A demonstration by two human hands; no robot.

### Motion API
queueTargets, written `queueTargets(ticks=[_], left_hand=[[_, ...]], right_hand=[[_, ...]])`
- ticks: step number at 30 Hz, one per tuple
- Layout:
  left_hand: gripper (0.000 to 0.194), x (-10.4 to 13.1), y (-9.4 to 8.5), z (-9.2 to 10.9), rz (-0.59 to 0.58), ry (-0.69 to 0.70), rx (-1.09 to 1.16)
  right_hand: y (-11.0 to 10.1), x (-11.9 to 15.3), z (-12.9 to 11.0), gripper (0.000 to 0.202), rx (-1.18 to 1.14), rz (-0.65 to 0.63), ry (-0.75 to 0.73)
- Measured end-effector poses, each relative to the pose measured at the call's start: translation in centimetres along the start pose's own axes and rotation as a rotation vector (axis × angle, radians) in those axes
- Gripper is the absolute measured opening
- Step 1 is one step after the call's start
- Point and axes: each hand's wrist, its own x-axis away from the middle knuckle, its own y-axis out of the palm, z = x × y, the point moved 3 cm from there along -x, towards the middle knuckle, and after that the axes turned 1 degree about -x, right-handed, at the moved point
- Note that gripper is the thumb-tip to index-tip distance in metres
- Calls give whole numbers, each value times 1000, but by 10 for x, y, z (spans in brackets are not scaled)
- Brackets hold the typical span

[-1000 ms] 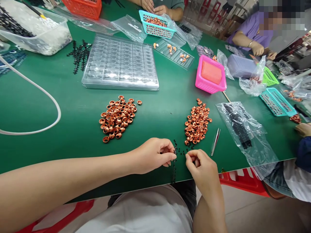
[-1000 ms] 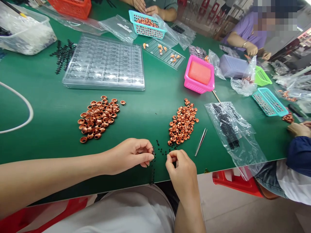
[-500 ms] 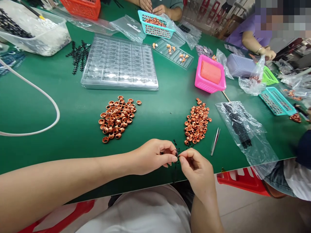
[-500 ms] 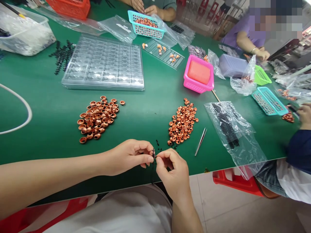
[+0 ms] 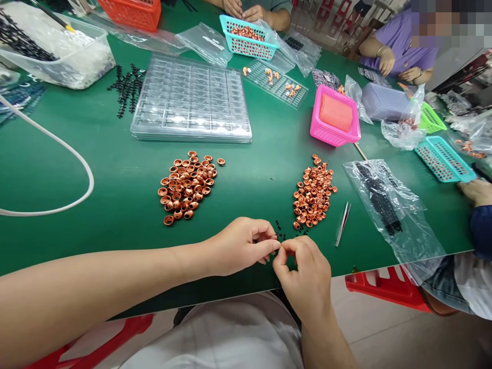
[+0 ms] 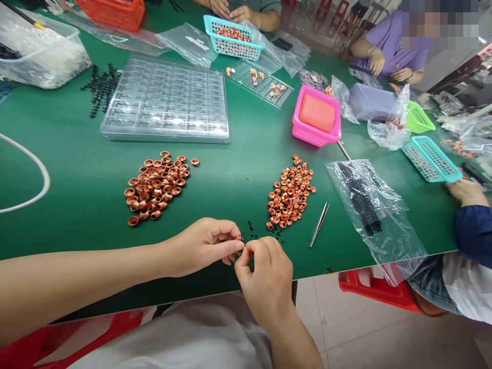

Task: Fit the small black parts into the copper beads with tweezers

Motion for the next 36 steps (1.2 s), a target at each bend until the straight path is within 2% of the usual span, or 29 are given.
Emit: queueTargets(ticks=[4,11,22,36], left_hand=[[17,0,-1,0,21,-12,6],[19,-2,-2,-1,18,40,69],[20,-3,-3,-1,41,65,97],[19,-4,-6,-1,64,122,11]], right_hand=[[3,0,-3,11,43,4,42],[5,-1,-4,11,-23,-22,134],[8,-2,-2,11,-95,-6,198],[11,-4,-1,10,-153,12,249]])
